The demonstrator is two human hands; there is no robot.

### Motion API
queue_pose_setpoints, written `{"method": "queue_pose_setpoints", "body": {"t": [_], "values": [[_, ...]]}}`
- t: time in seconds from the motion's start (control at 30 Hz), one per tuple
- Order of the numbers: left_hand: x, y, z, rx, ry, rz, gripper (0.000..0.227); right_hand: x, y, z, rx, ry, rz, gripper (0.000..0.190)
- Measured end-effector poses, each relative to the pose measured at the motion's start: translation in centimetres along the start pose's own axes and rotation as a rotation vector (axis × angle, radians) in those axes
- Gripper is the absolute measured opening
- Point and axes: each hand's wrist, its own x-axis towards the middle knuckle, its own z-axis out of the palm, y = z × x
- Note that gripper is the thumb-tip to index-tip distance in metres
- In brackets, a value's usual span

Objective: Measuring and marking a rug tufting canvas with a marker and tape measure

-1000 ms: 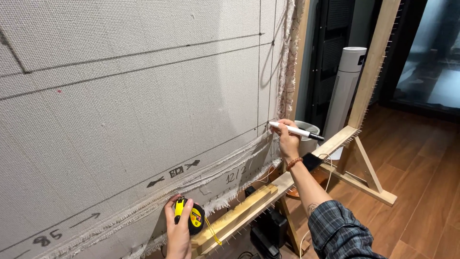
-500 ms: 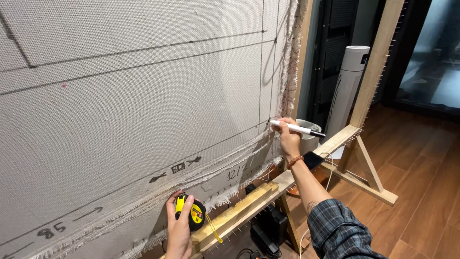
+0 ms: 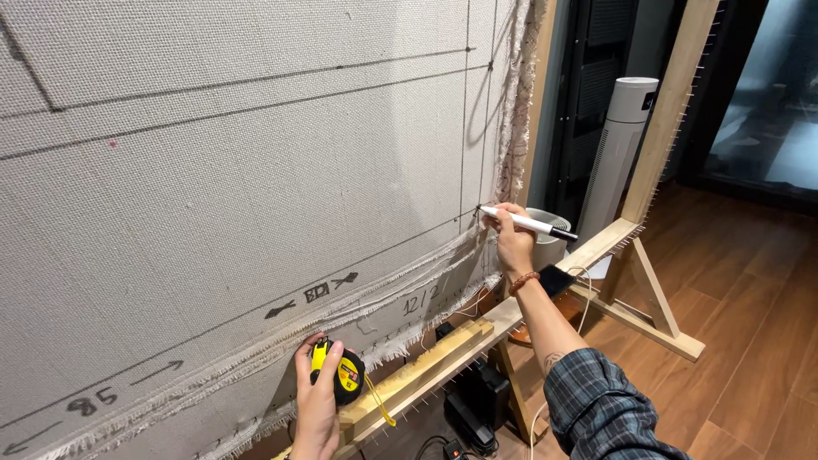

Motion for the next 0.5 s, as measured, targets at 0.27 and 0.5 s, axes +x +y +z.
{"method": "queue_pose_setpoints", "body": {"t": [0.27, 0.5], "values": [[1.3, -1.1, -0.4, -0.029, 0.002, 0.037, 0.042, 0.5, 0.9, -0.6, -0.013, 0.009, -0.030, 0.008], [2.4, -2.1, -0.8, -0.065, -0.011, 0.070, 0.041, 0.3, 0.9, -0.5, -0.032, -0.043, -0.054, 0.009]]}}
